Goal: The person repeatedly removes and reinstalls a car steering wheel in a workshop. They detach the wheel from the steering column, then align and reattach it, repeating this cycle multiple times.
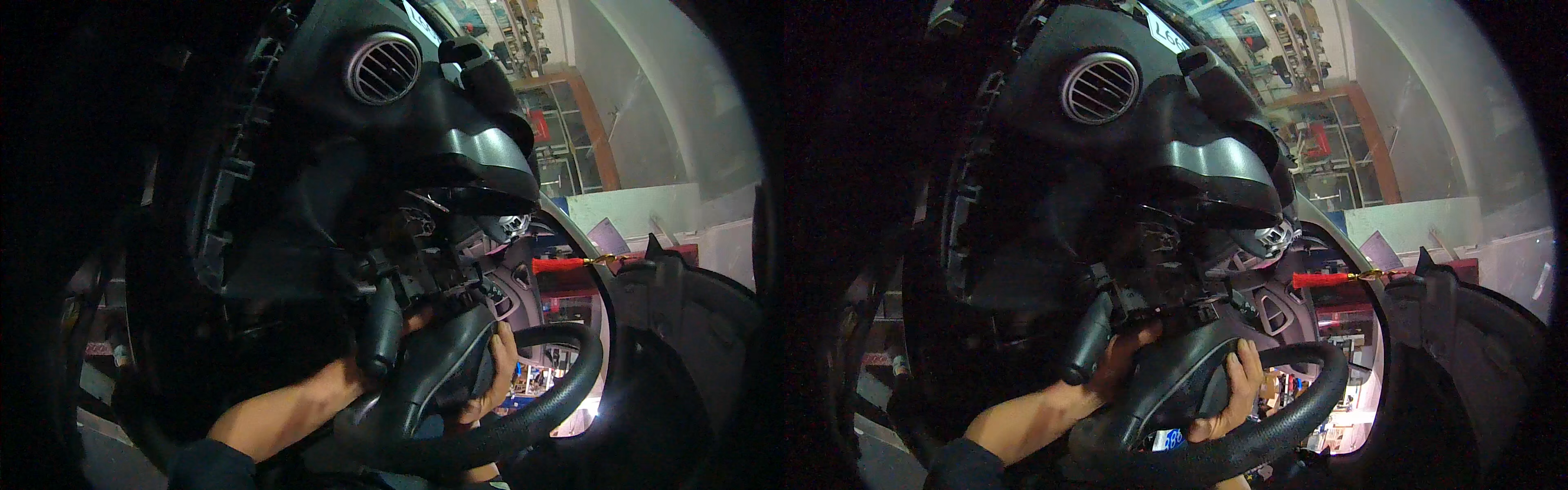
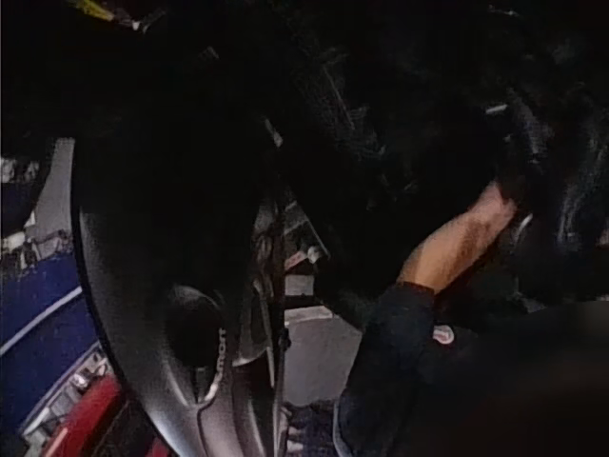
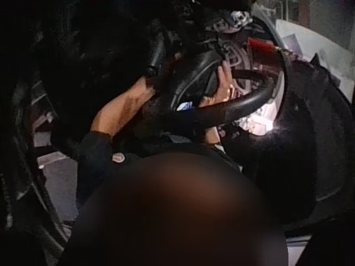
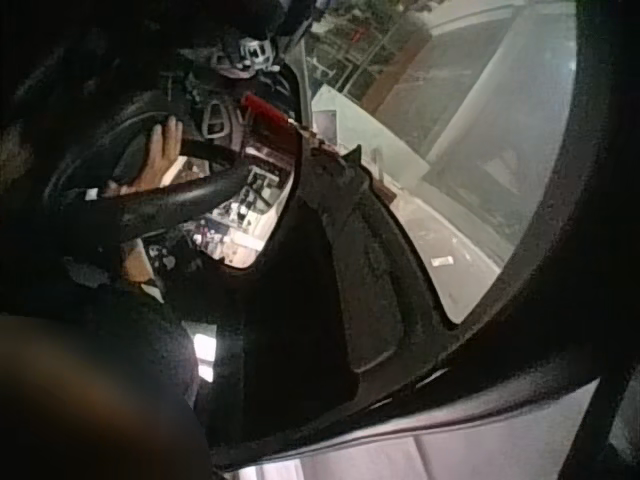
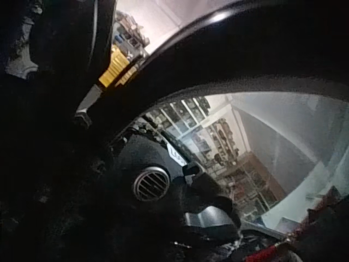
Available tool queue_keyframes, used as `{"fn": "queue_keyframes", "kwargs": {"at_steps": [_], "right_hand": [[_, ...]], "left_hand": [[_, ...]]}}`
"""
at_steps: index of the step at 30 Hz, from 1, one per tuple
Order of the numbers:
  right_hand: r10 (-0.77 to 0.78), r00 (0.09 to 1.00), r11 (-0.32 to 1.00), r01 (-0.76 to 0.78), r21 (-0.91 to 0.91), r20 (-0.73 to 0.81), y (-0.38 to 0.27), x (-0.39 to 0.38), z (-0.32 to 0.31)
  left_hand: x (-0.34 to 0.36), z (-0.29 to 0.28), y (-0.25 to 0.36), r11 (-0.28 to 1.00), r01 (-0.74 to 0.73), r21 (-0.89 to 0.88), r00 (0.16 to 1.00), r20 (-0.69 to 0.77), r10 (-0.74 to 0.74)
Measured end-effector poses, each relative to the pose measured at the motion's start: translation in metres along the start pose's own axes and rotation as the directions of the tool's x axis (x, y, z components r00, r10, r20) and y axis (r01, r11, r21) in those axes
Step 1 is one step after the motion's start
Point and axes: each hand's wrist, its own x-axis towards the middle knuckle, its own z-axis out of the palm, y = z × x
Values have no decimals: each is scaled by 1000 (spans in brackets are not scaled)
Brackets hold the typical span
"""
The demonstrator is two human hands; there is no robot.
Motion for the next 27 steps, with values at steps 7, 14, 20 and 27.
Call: {"fn": "queue_keyframes", "kwargs": {"at_steps": [7, 14, 20, 27], "right_hand": [[34, 998, 993, -40, -114, -58, -10, -18, 5], [-21, 990, 999, 17, -29, -137, -6, -26, 22], [-38, 996, 994, 30, -105, -78, -3, -21, 11], [57, 992, 998, -59, -18, -116, -4, -23, 12]], "left_hand": [[6, 0, -8, 989, -112, 95, 994, 13, 111], [6, -3, -11, 993, -54, 104, 999, 12, 53], [5, -2, -12, 990, -47, 131, 998, -27, 51], [10, -13, -19, 997, 61, -56, 998, 21, -60]]}}
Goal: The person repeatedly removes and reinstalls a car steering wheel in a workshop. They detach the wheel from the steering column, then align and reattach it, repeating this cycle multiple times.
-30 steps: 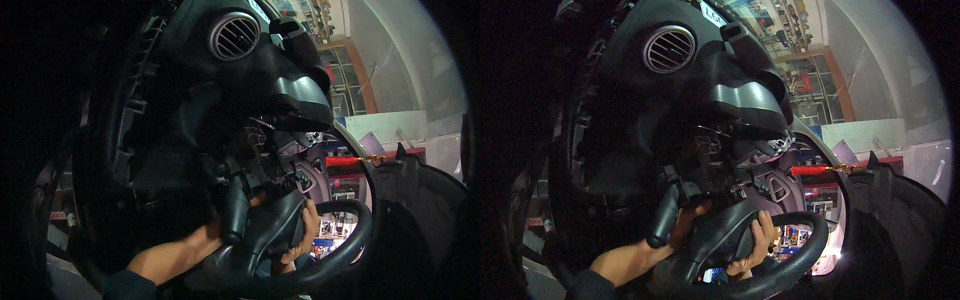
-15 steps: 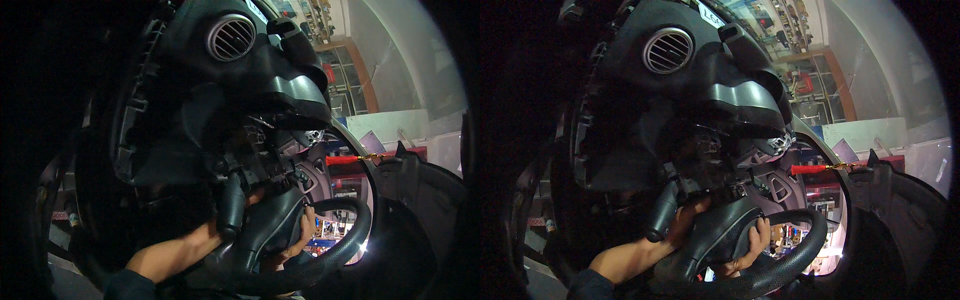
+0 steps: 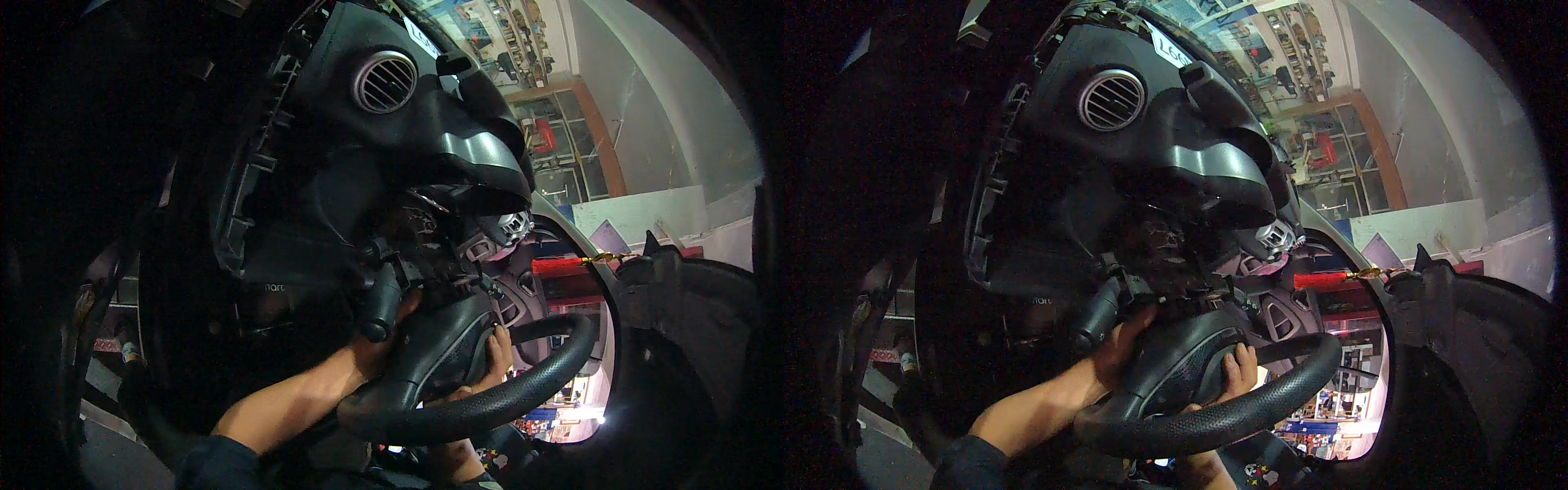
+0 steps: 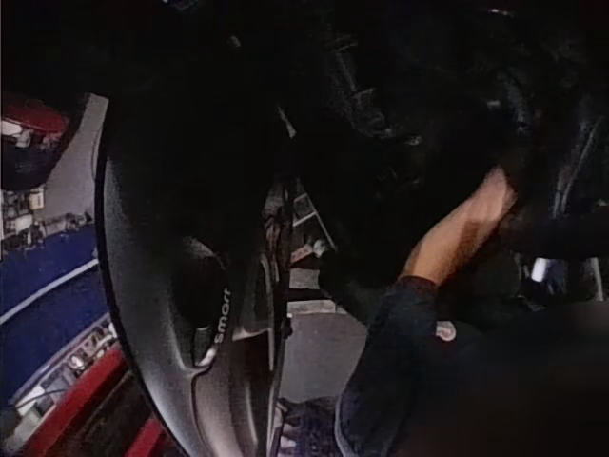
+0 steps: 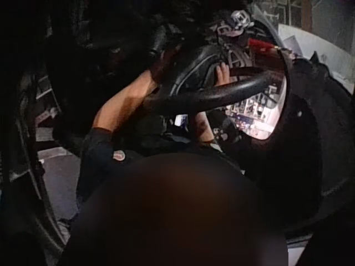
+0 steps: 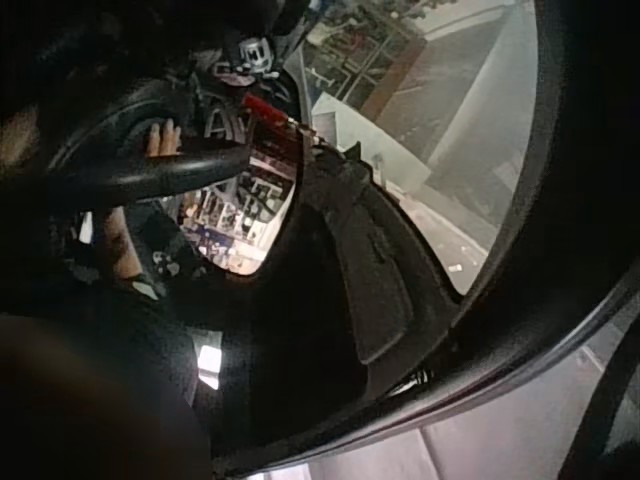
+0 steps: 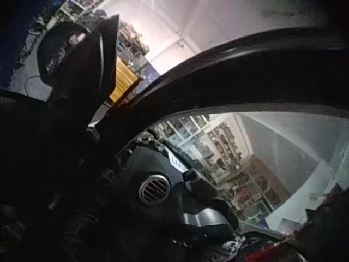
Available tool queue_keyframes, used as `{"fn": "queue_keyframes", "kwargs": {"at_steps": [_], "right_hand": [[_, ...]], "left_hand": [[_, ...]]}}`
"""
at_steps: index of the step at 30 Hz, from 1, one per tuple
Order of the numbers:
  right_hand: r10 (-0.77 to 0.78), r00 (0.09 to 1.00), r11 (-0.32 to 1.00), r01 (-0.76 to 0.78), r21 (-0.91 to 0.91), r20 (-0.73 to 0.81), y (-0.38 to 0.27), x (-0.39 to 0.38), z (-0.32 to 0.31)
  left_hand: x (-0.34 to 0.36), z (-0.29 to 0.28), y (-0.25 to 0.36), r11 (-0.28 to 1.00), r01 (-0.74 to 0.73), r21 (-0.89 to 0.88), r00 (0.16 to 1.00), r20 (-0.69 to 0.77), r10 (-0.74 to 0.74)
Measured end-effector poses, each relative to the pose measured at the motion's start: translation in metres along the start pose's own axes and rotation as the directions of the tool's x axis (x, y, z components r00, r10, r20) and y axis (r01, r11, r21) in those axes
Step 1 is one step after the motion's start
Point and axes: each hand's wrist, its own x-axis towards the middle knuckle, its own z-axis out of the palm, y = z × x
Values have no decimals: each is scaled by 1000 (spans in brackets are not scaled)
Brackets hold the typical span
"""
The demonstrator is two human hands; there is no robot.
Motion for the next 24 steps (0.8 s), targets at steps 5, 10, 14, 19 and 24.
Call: {"fn": "queue_keyframes", "kwargs": {"at_steps": [5, 10, 14, 19, 24], "right_hand": [[-38, 996, 999, 36, -24, -82, 14, -3, 11], [12, 1000, 993, -15, -115, -27, -1, -3, -2], [-1, 998, 990, 9, -139, 58, -16, 4, -5], [-135, 969, 984, 107, -141, -207, -16, 1, 34], [-149, 965, 972, 103, -210, -214, 17, -6, 18]], "left_hand": [[20, -26, -20, 994, -111, 19, 994, 9, 111], [32, -54, -42, 984, -148, -94, 986, 56, 154], [33, -55, -28, 854, -370, 365, 929, 146, 340], [28, -45, -20, 697, -565, 440, 814, 162, 558], [39, -42, -34, 742, -465, 483, 846, -5, 533]]}}
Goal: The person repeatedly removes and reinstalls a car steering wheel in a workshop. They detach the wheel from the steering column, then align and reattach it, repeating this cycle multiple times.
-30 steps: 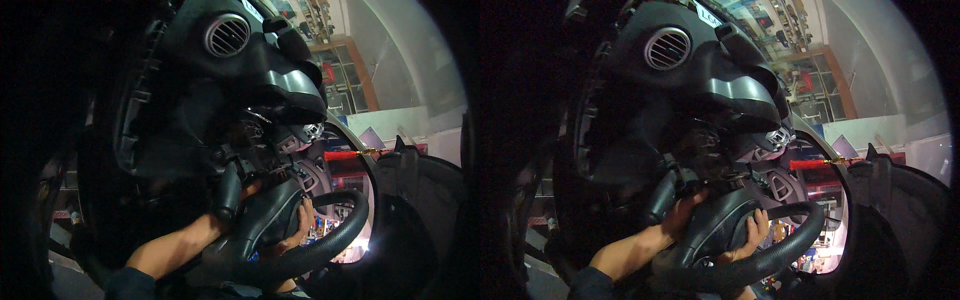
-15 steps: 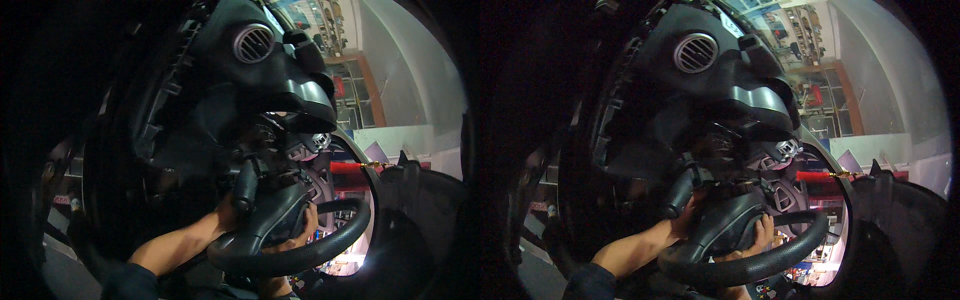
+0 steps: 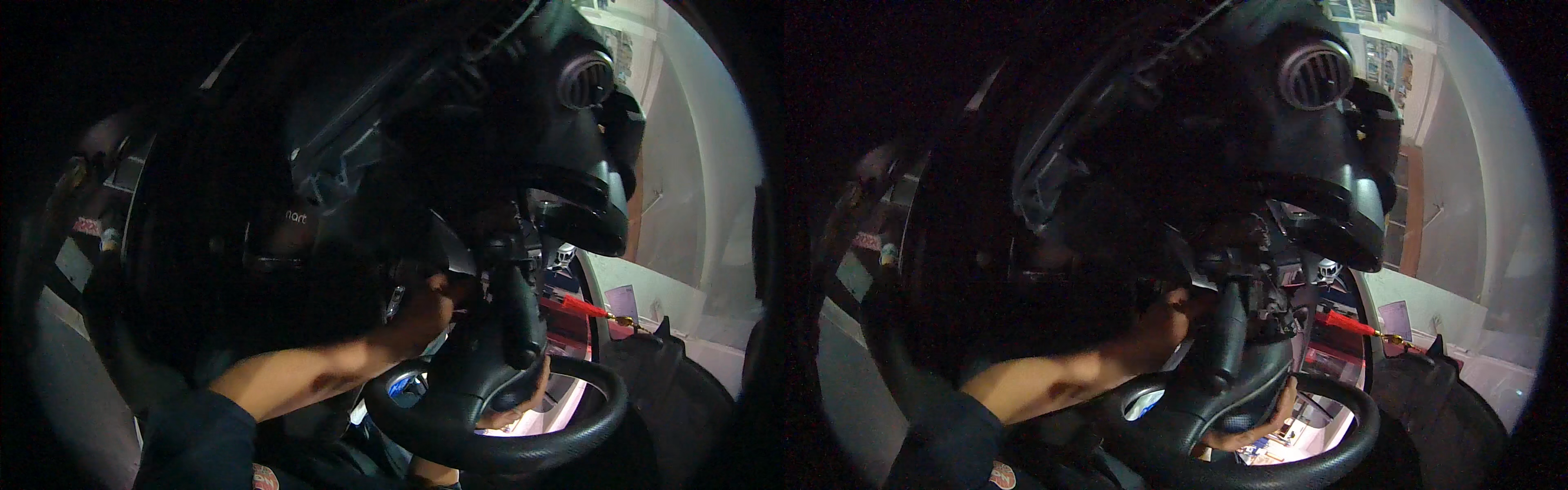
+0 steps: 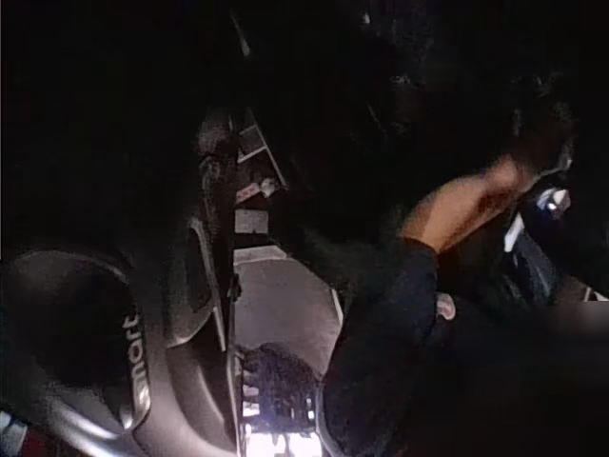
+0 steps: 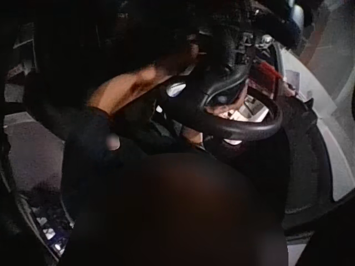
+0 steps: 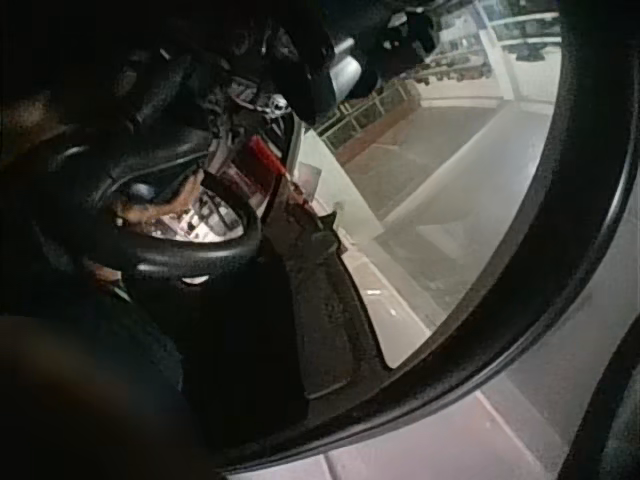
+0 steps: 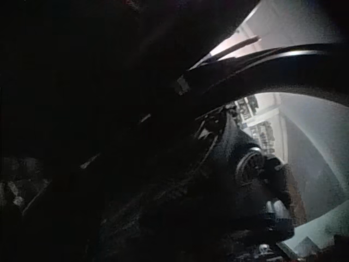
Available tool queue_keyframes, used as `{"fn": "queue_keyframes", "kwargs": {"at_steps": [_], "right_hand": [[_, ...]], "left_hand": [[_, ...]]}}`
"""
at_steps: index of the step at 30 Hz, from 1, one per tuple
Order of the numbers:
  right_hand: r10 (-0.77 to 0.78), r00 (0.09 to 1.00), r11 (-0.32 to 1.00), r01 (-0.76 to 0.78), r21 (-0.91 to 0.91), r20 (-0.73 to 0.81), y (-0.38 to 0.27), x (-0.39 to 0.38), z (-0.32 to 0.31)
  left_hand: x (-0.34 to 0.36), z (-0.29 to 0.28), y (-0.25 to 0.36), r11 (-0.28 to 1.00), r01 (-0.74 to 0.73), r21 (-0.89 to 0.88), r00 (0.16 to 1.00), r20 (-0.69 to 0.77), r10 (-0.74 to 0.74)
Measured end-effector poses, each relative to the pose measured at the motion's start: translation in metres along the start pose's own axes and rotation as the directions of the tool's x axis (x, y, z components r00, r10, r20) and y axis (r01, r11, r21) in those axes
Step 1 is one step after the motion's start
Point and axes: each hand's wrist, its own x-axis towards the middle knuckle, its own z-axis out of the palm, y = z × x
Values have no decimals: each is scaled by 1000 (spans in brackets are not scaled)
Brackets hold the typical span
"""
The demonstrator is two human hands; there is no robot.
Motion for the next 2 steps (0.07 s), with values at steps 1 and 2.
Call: {"fn": "queue_keyframes", "kwargs": {"at_steps": [1, 2], "right_hand": [[18, 998, 994, -12, 106, -63, 15, -7, -1], [72, 997, 991, -73, 115, 15, 27, -15, -27]], "left_hand": [[-2, -1, 1, 918, -118, 380, 990, -29, 140], [-5, -3, 3, 800, -174, 574, 964, -66, 257]]}}
